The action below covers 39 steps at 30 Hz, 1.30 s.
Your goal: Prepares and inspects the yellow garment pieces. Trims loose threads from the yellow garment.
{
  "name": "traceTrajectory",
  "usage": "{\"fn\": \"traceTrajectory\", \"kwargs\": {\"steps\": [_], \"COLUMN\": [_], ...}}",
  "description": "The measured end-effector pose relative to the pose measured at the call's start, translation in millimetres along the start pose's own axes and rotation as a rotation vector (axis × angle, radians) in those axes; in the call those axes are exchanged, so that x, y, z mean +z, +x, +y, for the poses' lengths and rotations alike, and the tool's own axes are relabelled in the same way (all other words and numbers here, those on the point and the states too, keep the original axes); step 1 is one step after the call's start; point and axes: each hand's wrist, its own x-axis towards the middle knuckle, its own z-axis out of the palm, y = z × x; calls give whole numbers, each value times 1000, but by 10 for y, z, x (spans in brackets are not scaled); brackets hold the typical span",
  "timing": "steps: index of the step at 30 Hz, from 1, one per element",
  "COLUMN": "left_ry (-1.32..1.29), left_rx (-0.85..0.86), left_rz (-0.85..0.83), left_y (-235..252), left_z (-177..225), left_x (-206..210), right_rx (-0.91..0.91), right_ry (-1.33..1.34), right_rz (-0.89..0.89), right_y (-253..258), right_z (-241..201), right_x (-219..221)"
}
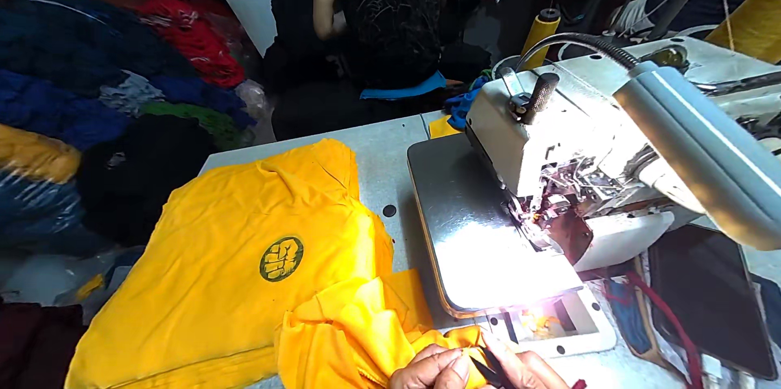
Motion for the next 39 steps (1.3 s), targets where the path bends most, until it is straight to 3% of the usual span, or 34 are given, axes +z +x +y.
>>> {"fn": "traceTrajectory", "kwargs": {"steps": [7, 11, 16, 20, 26, 30, 34, 39], "left_ry": [3, -18, 148, 327, 396, 419, 331, 440], "left_rx": [12, 23, 247, 368, 368, 442, 474, 518], "left_rz": [-32, -85, -95, -29, 61, -202, -506, -397], "left_y": [2, -5, 81, 205, 209, 164, 166, 182], "left_z": [-6, 62, 334, 612, 629, 610, 624, 751], "left_x": [-12, -10, -245, -532, -615, -529, -374, -519], "right_rx": [4, 95, 241, 292, 415, 196, -75, -76], "right_ry": [18, 183, 183, 136, 293, 380, 650, 652], "right_rz": [-4, -52, -144, -145, -15, 64, -222, -462], "right_y": [-7, 5, 43, 20, -12, 97, 325, 363], "right_z": [8, 6, 55, 121, 200, 156, 10, 140], "right_x": [1, -55, -251, -387, -379, -261, -260, -336]}}
